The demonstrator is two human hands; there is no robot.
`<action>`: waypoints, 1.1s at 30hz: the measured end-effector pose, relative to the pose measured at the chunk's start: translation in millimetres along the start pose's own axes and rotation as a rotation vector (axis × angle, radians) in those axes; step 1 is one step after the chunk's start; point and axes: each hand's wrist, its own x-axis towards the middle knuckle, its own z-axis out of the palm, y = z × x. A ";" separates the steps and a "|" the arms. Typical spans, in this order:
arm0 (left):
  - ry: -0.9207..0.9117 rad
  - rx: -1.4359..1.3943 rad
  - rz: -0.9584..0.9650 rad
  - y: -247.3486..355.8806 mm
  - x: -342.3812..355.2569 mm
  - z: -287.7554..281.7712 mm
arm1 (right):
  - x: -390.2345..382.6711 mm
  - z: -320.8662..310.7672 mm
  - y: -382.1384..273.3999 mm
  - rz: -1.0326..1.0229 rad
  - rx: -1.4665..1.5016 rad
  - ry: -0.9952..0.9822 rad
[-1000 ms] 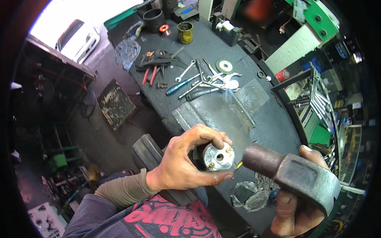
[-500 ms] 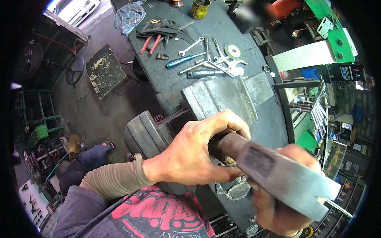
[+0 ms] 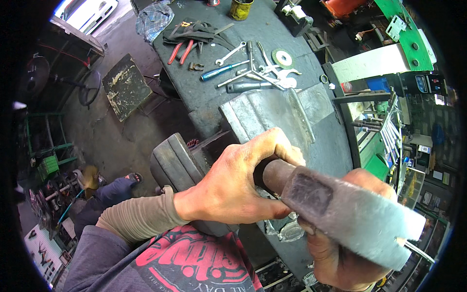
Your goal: The person grinds a cylindrical metal part on a bench grinder, then moves to a workbench to hammer a small metal disc and a cylindrical component. The person uses a hammer to tap the parts into place and inspects them.
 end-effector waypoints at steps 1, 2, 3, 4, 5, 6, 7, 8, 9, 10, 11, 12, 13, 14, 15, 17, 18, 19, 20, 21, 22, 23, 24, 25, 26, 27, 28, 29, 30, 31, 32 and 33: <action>-0.011 -0.003 -0.003 0.9 0.4 0.3 | -1.4 -1.1 -0.5 0.012 0.021 0.010; -0.017 -0.022 -0.002 0.1 0.5 2.3 | -2.3 -2.4 -0.9 0.015 0.009 -0.020; -0.012 -0.030 0.000 -1.4 0.0 2.8 | -0.7 -2.1 0.1 0.004 0.004 -0.052; -0.009 -0.040 0.002 -2.0 0.0 2.9 | -1.1 -2.0 -1.1 0.027 0.021 -0.032; -0.006 -0.015 0.014 -1.5 0.8 2.3 | -0.8 -1.9 -2.3 0.047 0.037 -0.012; 0.010 0.011 0.019 -2.7 -0.2 1.5 | 0.1 2.9 -2.9 0.075 0.052 0.041; 0.025 0.037 0.024 -3.9 -1.5 1.0 | 0.5 7.5 -3.5 0.104 0.069 0.101; 0.038 0.030 0.018 -5.5 -3.3 0.8 | 1.5 11.9 -3.8 0.131 0.088 0.158; 0.027 0.014 0.026 -5.5 -2.0 1.0 | 0.5 9.7 -1.2 0.096 0.046 0.110; 0.018 0.000 0.033 -5.0 -0.8 1.1 | -0.2 8.2 0.3 0.060 0.005 0.061; 0.011 0.007 0.046 -4.2 0.5 1.2 | -1.5 8.1 -0.2 0.033 0.022 0.097; 0.012 0.015 0.049 -5.0 0.3 1.8 | -2.7 8.5 -1.5 0.064 0.022 0.137; 0.014 0.025 0.052 -5.8 -0.3 2.1 | -3.7 8.8 -4.2 0.095 0.022 0.177; 0.011 0.011 0.030 -5.8 -1.0 1.6 | -2.7 11.6 -1.8 0.080 0.004 0.155; 0.006 -0.002 0.012 -3.7 -0.6 0.3 | -0.9 13.6 -0.1 0.063 -0.016 0.132; 0.013 -0.008 0.001 -2.7 -0.8 -1.1 | 1.8 7.6 4.7 0.001 0.039 0.050; 0.009 -0.007 0.008 -3.2 -0.4 1.0 | -1.6 3.6 3.2 -0.008 -0.016 0.051; 0.003 -0.006 0.016 -3.2 0.2 3.0 | -4.6 0.1 -7.0 0.092 -0.001 0.086; -0.018 -0.020 0.015 -2.1 2.1 4.4 | -5.4 1.8 -7.2 0.115 0.023 0.125; -0.011 -0.021 0.009 -2.0 2.1 3.1 | -3.4 1.7 -1.3 0.054 0.012 0.060; -0.007 -0.022 0.002 -2.1 1.4 2.2 | 0.4 0.8 3.4 -0.012 0.007 -0.017; 0.012 -0.010 0.003 -3.0 -0.4 1.9 | 2.7 -0.3 5.8 -0.050 0.010 -0.072; 0.019 -0.004 0.007 -3.9 -0.8 2.1 | 3.0 1.8 1.5 0.008 0.068 -0.030; 0.026 0.002 0.012 -4.4 -0.9 2.2 | 3.9 3.5 -2.4 0.059 0.129 0.016; 0.025 0.010 0.024 -4.7 -0.4 2.0 | 1.3 8.3 -5.7 0.108 0.157 0.139; 0.024 0.016 0.037 -4.6 0.3 1.6 | -0.2 9.9 -4.0 0.110 0.144 0.168; 0.025 0.023 0.049 -4.4 0.4 1.5 | -1.7 11.0 -2.4 0.112 0.129 0.195; 0.018 0.005 0.025 -4.1 -0.6 1.9 | -3.4 8.9 5.1 0.066 0.074 0.130; 0.008 -0.011 0.006 -3.6 -0.8 2.2 | -4.0 7.2 9.0 0.019 0.017 0.070; -0.001 -0.028 -0.013 -3.2 -0.6 2.3 | -2.3 7.4 4.3 0.034 0.010 0.089; 0.007 -0.002 0.024 -3.3 0.8 2.0 | -1.4 8.4 -0.6 0.069 0.047 0.155; 0.020 0.022 0.054 -4.5 0.9 2.2 | -1.2 9.9 -4.5 0.106 0.089 0.215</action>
